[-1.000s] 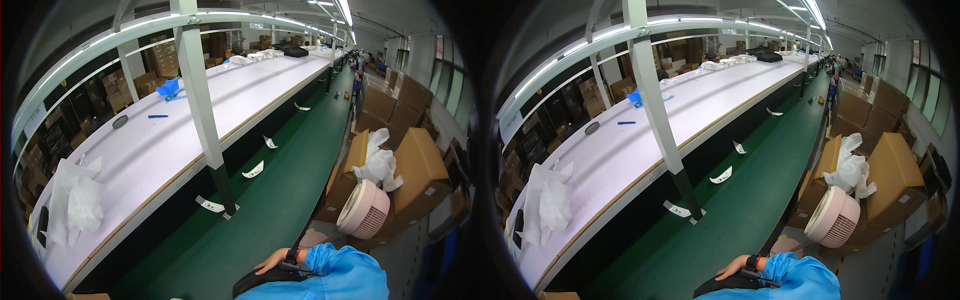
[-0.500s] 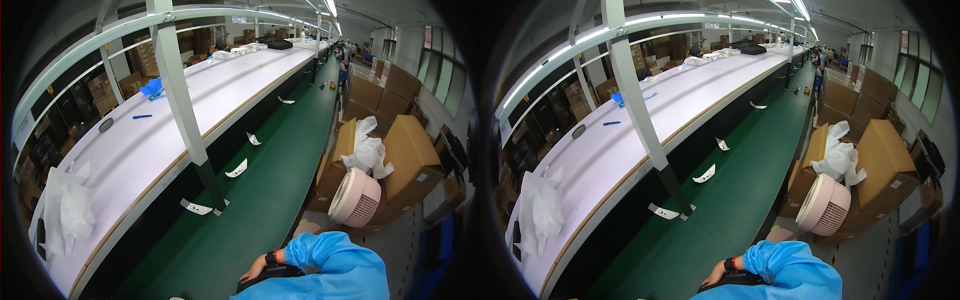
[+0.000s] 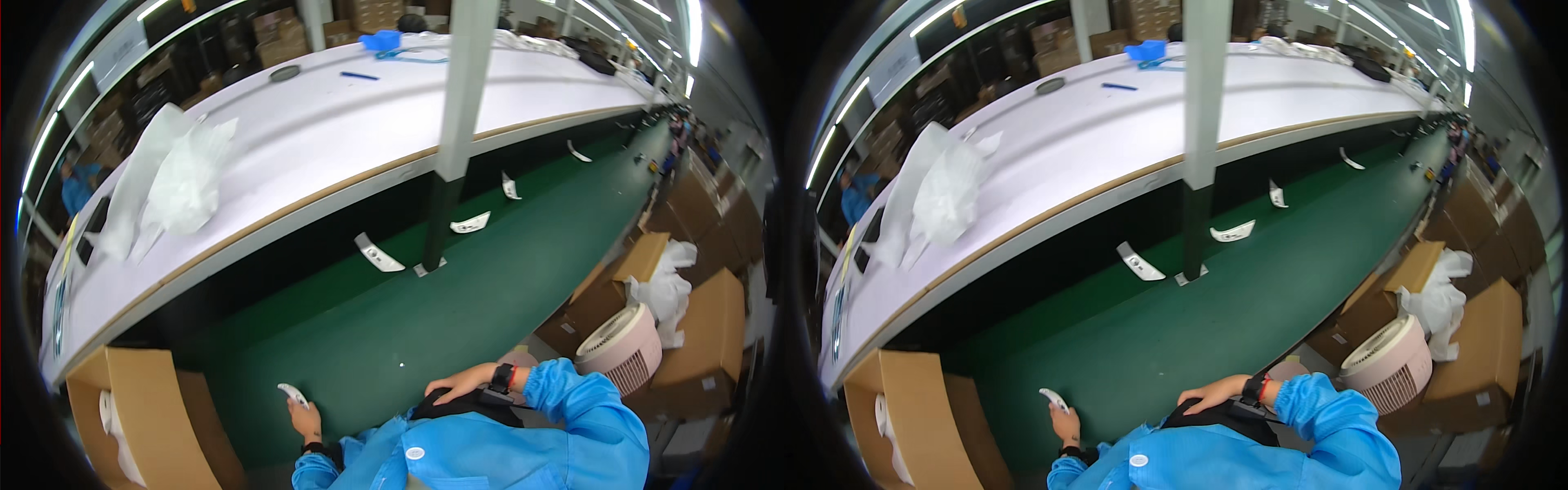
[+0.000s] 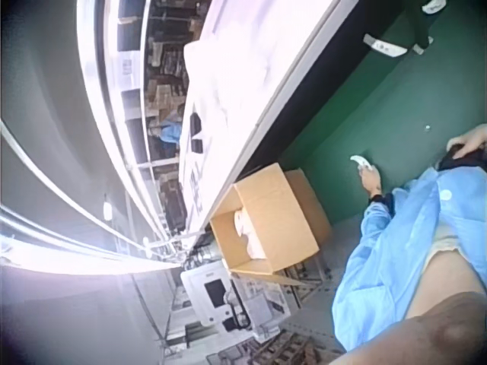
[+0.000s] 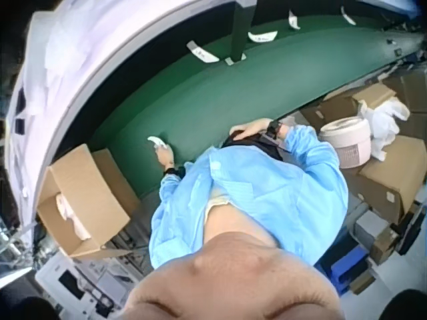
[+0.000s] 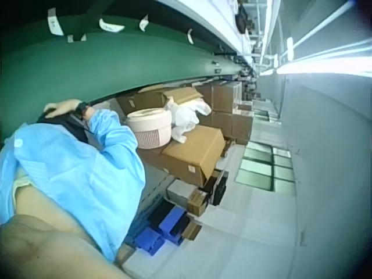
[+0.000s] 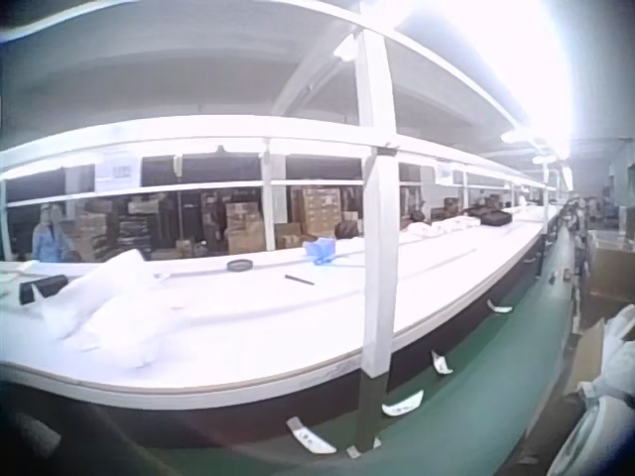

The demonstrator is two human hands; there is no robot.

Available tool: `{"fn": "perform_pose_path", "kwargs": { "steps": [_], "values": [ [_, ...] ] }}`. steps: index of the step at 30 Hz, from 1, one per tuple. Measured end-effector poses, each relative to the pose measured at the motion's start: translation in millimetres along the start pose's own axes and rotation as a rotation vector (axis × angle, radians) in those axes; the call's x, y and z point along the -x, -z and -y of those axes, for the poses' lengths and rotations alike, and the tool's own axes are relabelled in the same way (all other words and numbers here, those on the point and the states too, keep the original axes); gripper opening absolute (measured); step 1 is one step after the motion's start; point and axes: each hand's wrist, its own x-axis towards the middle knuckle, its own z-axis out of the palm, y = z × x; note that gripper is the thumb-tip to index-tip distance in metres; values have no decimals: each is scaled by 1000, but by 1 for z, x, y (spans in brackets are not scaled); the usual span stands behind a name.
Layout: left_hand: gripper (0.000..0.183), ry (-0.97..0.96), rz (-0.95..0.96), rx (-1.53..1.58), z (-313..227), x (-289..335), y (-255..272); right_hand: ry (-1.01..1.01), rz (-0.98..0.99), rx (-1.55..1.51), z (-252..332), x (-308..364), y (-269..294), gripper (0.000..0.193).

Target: Packing white plastic components into a cardboard box and organizing the assembly line workstation.

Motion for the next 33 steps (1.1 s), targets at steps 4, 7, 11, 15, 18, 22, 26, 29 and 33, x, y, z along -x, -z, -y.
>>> {"fn": "perform_pose_path", "kwargs": {
  "steps": [4, 7, 11, 15, 18, 22, 26, 29, 33],
  "values": [
    [47, -12, -30, -30, 2, 13, 5, -36, 2, 40, -1, -2, 1, 54],
    [46, 6, -23, -36, -12, 10, 6, -99, 62, 9, -16, -21, 26, 58],
    [46, 58, 38, -10, -22, 0, 9, -242, -111, 232, -19, -56, 92, 74],
    [48, 59, 15, 13, -1, -3, 10, -175, -565, 163, 12, -101, 165, 64],
    [50, 51, 92, 66, 13, 8, 13, -106, -784, 338, 3, -143, 204, 67],
    [59, -59, 202, 81, 16, 13, 1, -225, -905, 274, -36, -159, 249, 68],
    [73, 58, 226, 63, 44, 33, 13, -175, -885, -316, -8, -201, 232, 70],
    [75, 70, 265, 81, 45, 30, -3, -95, -879, -473, 0, -206, 238, 64],
    [48, 9, 166, 102, 34, 25, 0, 28, -907, -595, -8, -226, 249, 61]
  ]
}}
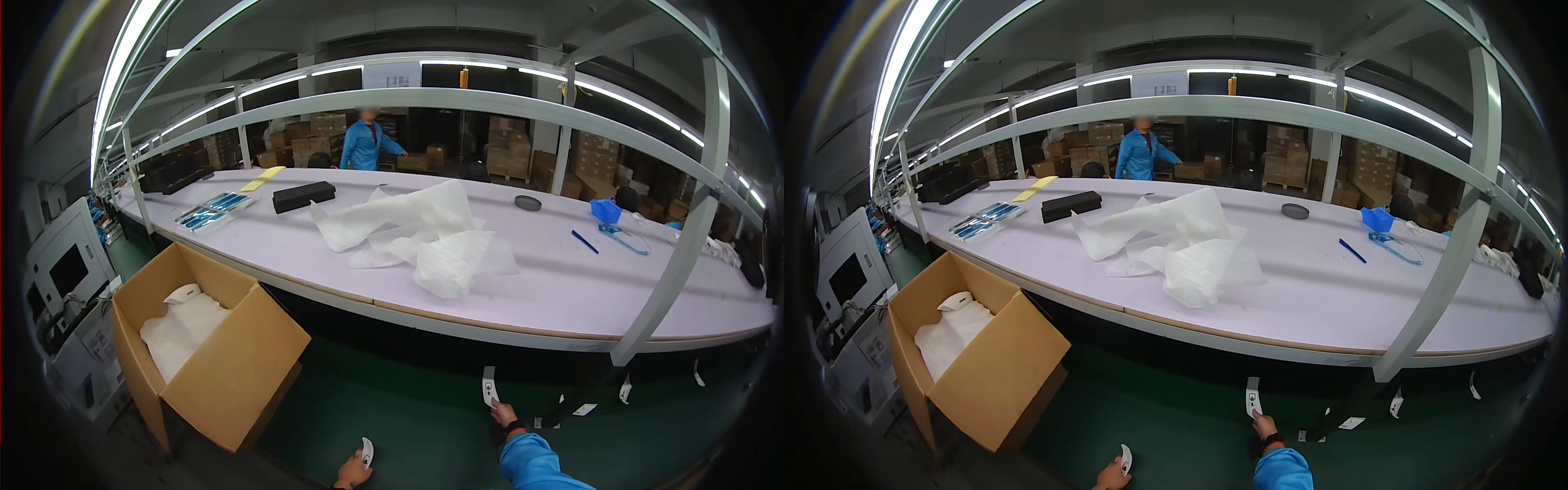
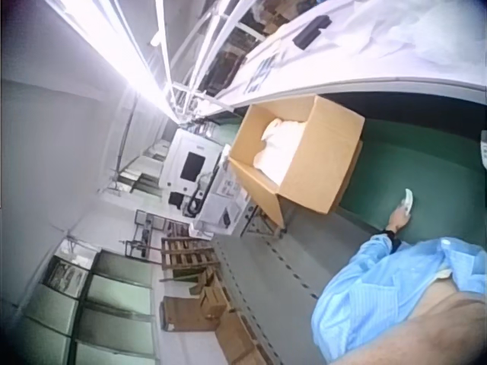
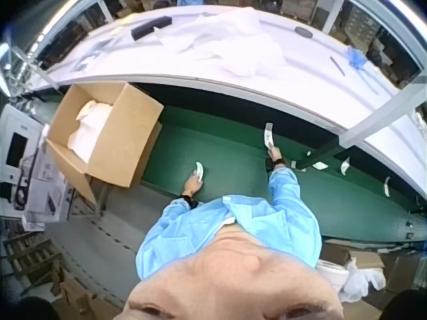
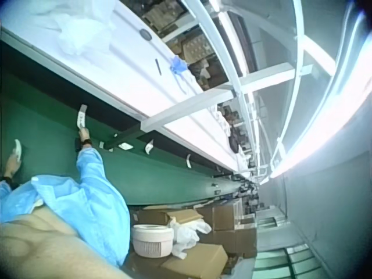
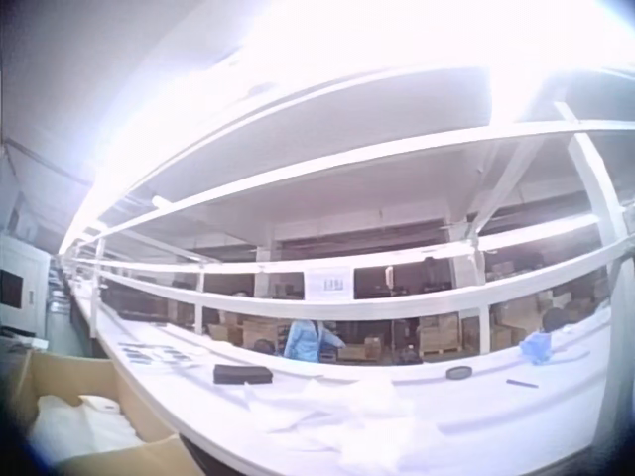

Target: Packing white plastic components into a cardboard box and organizing the assembly line workstation.

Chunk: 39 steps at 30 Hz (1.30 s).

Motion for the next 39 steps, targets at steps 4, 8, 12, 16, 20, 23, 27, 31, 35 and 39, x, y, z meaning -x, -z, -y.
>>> {"fn": "perform_pose_path", "kwargs": {
  "steps": [4, 8, 12, 16, 20, 23, 27, 31, 35, 39],
  "values": [
    [66, 290, 138, 207, -16, -21, 6, 106, -130, -29, -20, -22, -6, 43],
    [51, 493, 55, 1075, -25, -40, -23, 623, -294, 945, -22, 38, -65, 26],
    [45, 479, 45, 1390, -99, -51, -10, 762, 123, 969, -31, 126, -116, 36],
    [46, 418, 78, 1552, -127, -55, -11, 834, 394, 1009, -9, 192, -150, 48],
    [41, 368, 113, 1690, -133, -62, -19, 590, 522, 993, 5, 214, -154, 51],
    [30, 368, 167, 1844, -123, -65, -28, 1007, 528, 1043, -11, 219, -152, 53],
    [35, 337, 158, 1800, -134, -56, -18, 1106, 589, 1049, -8, 229, -137, 50],
    [36, 345, 145, 1704, -158, -40, 8, 752, 803, 973, 22, 237, -124, 27],
    [36, 331, 204, 1564, -148, -35, 17, 719, 806, 834, 13, 213, -97, 27],
    [28, 491, 227, 1535, -124, -23, 20, 481, 545, 873, 10, 149, -44, 29]
  ]
}}
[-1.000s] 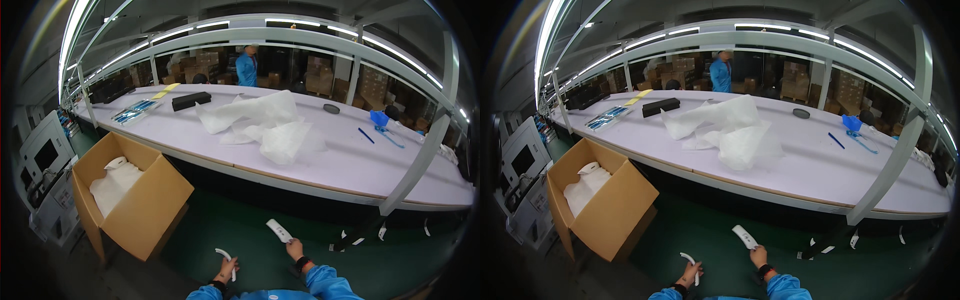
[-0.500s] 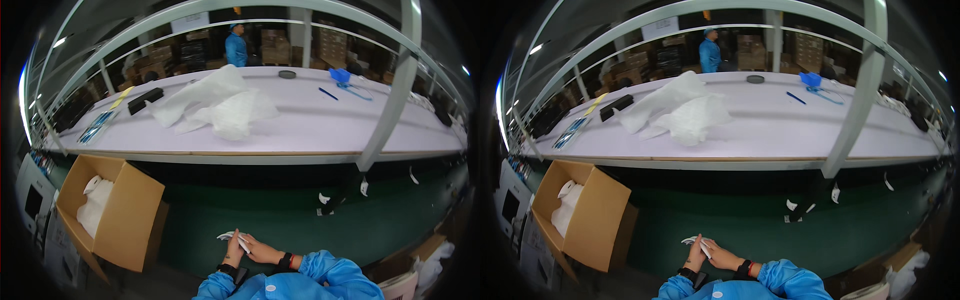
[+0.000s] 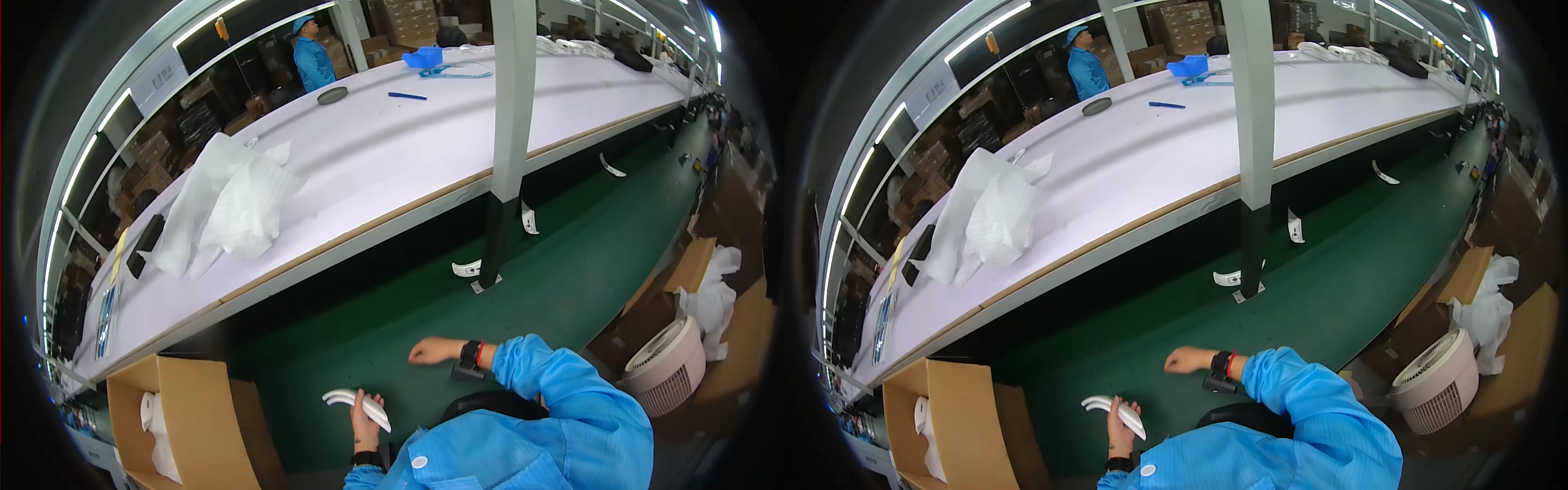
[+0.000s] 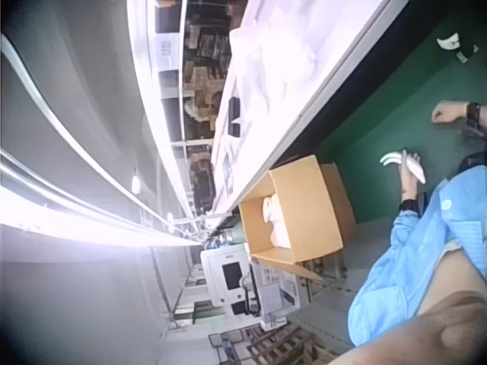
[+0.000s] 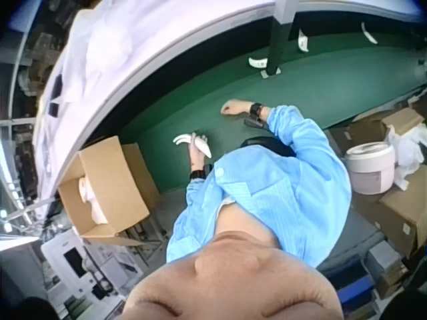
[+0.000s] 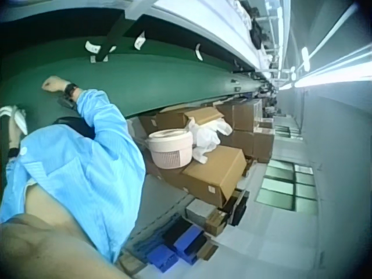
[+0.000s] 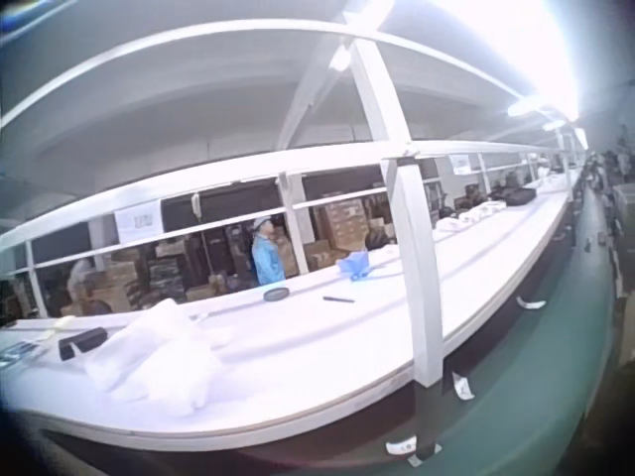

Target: Packing white plastic components into a cardboard box and organizing the assembly line workstation.

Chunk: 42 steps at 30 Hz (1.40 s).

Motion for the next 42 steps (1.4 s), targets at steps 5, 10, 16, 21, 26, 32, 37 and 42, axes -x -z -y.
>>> {"fn": "perform_pose_path", "kwargs": {
  "steps": [5, 10, 16, 21, 26, 32, 37, 42],
  "values": [
    [30, 145, -3, 14, 5, 10, 56, -433, -493, -981, -67, -10, 59, 72],
    [29, 157, 0, -2, 13, 13, 78, -491, -716, -1014, -105, -33, 85, 94],
    [18, 113, -103, 57, 13, 30, 64, -474, -861, -1257, -144, -72, 75, 100],
    [14, 102, -65, 122, -2, 51, 29, -311, -1073, -1540, -175, -72, 65, 64],
    [16, 178, -107, 127, -1, 44, 19, -527, -1090, -1052, -176, -67, 66, 38],
    [13, 207, 10, 59, 3, 24, 8, -178, -1008, -117, -83, -24, 47, 39],
    [22, -55, 156, -230, -15, -10, 19, 186, -490, 46, 27, 26, 55, 26],
    [33, -198, 425, -391, -55, 24, -35, 205, 23, -103, 84, 23, 46, 28]
  ]
}}
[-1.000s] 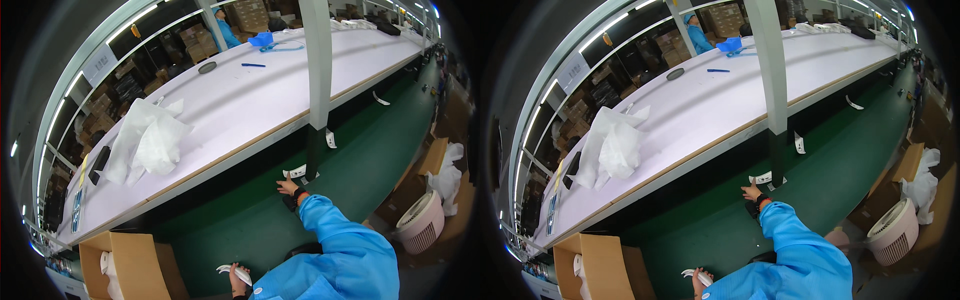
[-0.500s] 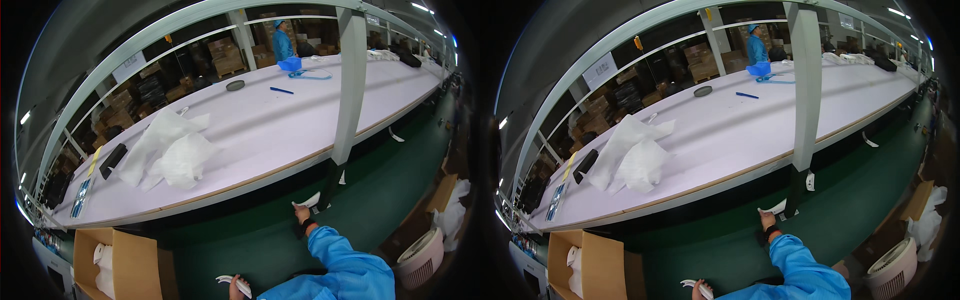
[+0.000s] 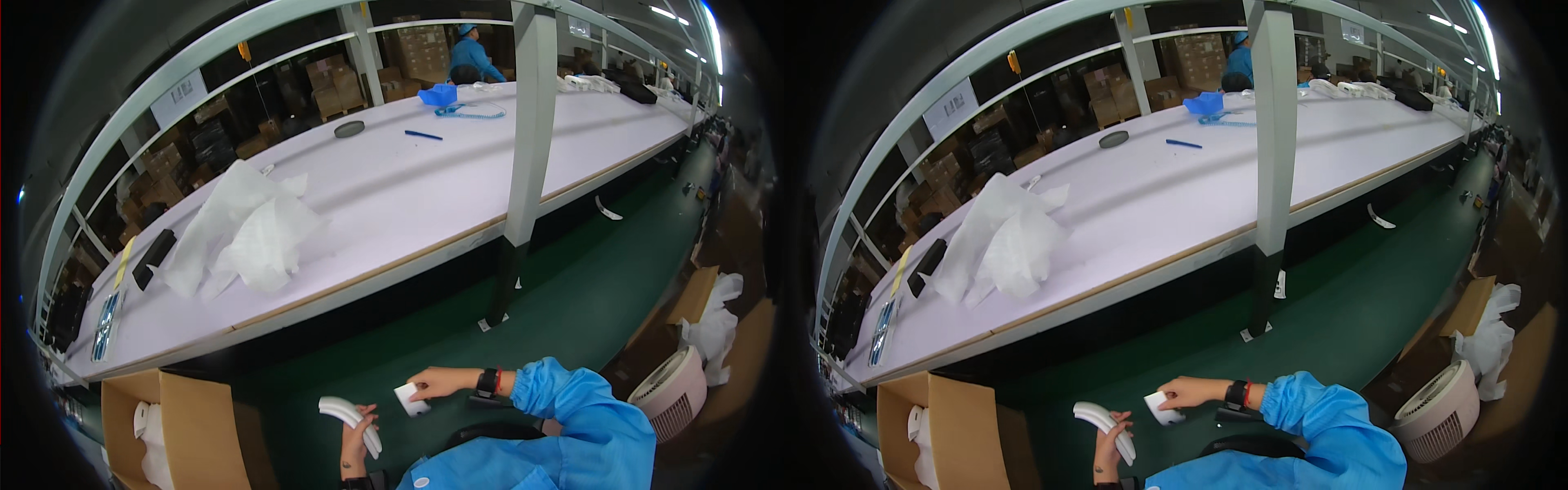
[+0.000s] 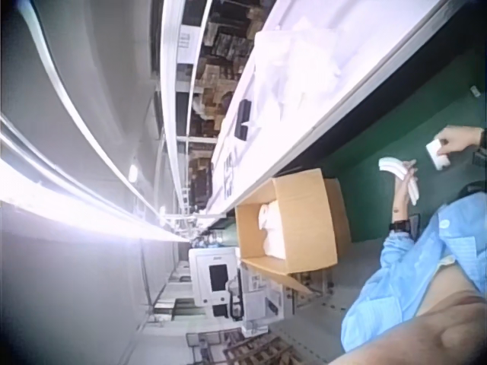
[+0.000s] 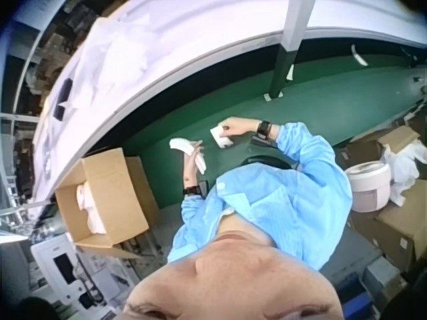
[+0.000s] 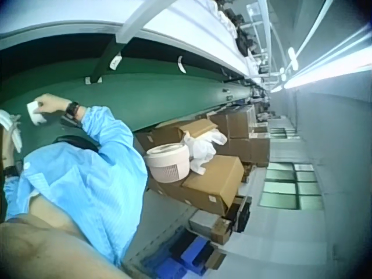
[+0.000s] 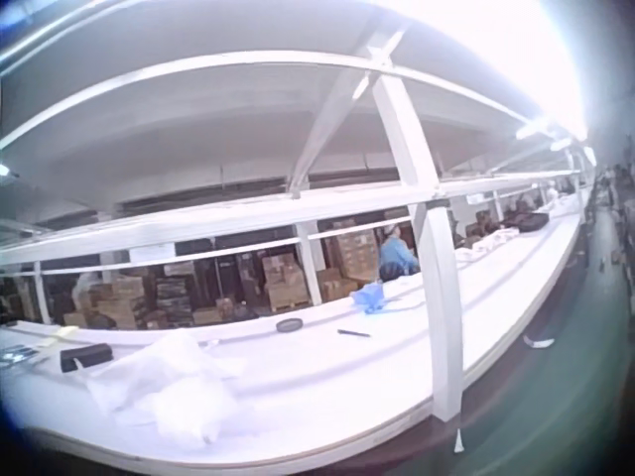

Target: Packing white plastic components into a cardboard box and organizing the assembly line workstation.

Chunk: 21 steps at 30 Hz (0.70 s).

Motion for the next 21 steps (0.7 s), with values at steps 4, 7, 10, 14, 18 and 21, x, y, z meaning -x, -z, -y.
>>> {"fn": "perform_pose_path", "kwargs": {
  "steps": [4, 7, 10, 14, 18, 21],
  "values": [
    [63, 241, 290, -14, -10, 12, -17, -42, 222, -412, 11, -20, -10, 26],
    [69, 190, 660, 108, -31, 18, -59, -113, 169, -656, 9, -25, -10, 22],
    [68, 196, 678, 202, -16, 18, -61, -132, 231, -792, 11, -27, -11, 24],
    [69, 215, 561, 148, -2, 33, -59, -126, 295, -602, 4, -29, -19, 26],
    [57, 274, 504, 87, -3, 43, -66, -225, 120, -522, 0, -19, -30, 30],
    [52, 321, 400, -4, -4, 46, -71, -281, -136, -432, -6, -14, -42, 33]
  ]
}}
